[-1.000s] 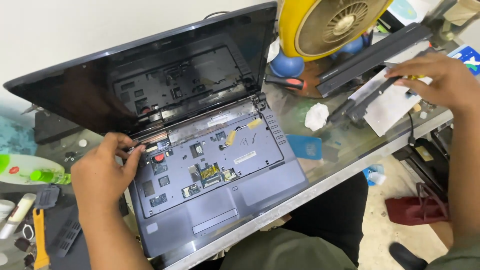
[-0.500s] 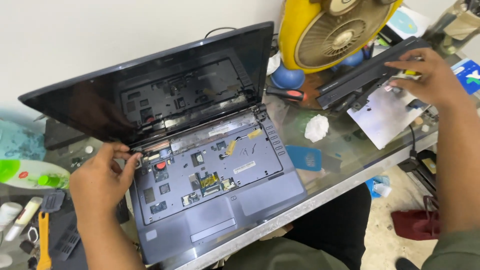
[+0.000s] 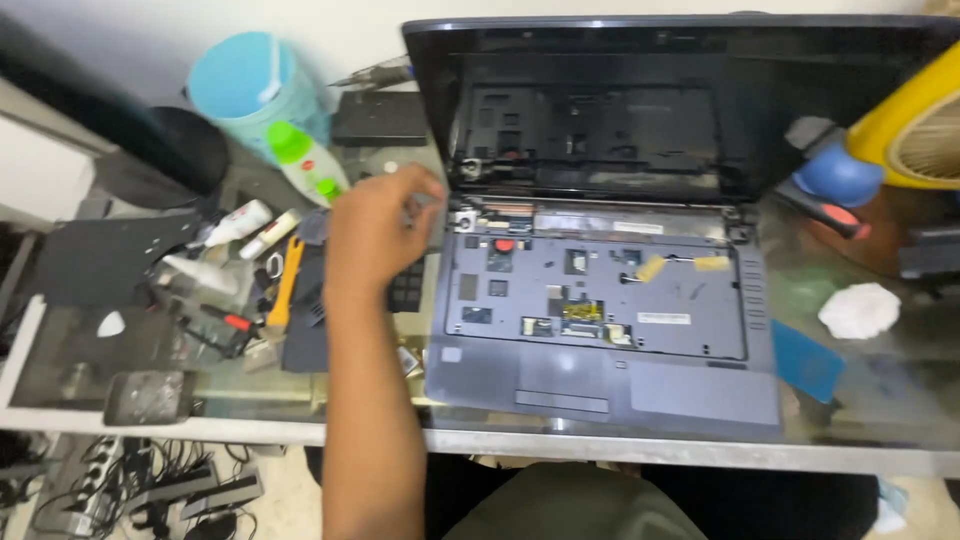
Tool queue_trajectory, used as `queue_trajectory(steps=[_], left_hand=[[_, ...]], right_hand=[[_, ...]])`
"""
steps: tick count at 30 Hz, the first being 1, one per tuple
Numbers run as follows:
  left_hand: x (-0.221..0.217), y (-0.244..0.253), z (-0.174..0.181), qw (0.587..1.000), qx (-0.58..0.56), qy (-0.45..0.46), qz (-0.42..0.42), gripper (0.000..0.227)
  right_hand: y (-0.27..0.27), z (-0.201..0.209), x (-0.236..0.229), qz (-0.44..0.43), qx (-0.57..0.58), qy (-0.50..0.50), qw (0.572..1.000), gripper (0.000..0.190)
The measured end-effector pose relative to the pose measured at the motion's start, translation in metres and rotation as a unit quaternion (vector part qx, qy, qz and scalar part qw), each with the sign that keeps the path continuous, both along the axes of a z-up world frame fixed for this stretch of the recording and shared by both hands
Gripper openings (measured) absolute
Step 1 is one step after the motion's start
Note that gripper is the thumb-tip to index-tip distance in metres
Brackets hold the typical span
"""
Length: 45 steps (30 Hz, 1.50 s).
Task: The person disassembles a laptop by removing screws from the screen bezel and hinge area using a screwdriver. They detach the screen assembly, disconnect cables, and manipulate internal components on the motherboard.
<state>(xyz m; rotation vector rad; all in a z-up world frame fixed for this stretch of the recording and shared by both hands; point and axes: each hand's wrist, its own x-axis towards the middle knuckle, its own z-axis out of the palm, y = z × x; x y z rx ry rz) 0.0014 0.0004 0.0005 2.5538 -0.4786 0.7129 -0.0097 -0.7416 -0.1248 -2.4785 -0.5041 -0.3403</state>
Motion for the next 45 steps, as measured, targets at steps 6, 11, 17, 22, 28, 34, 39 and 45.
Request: queue_trajectory(steps=[6, 11, 17, 22, 28, 34, 39, 45], left_hand=[[0.006, -0.013, -0.004, 0.997, 0.036, 0.069, 0.003, 0.021], [0.006, -0.008, -0.003, 0.999, -0.040, -0.018, 0.008, 0.032], [0.026, -0.019, -0.027, 0.967, -0.241, 0.017, -0.081, 0.047], [0.024, -0.026, -0.028, 0.949, -0.273, 0.109, -0.114, 0.054], [0.021, -0.017, -0.028, 0.962, -0.210, 0.140, -0.101, 0.065], [0.027, -0.013, -0.037, 0.956, -0.223, 0.143, -0.122, 0.066], [0.035, -0.012, -0.050, 0.950, -0.237, 0.150, -0.140, 0.058], [0.040, -0.015, -0.064, 0.920, -0.324, 0.148, -0.161, 0.035]], right_hand=[[0.236, 0.120, -0.035, 0.014, 0.079, 0.050, 0.996, 0.035], [0.395, 0.193, -0.044, 0.119, -0.009, 0.030, 0.992, 0.010], [0.472, 0.145, 0.024, 0.179, -0.038, 0.028, 0.983, 0.010], [0.504, 0.134, 0.037, 0.123, -0.124, 0.038, 0.984, 0.015], [0.524, 0.126, 0.035, 0.065, -0.182, 0.052, 0.980, 0.018], [0.535, 0.120, 0.040, 0.030, -0.248, 0.055, 0.967, 0.018], [0.541, 0.108, 0.041, 0.020, -0.291, 0.025, 0.956, 0.021], [0.544, 0.121, 0.032, 0.060, -0.283, -0.002, 0.957, 0.026]])
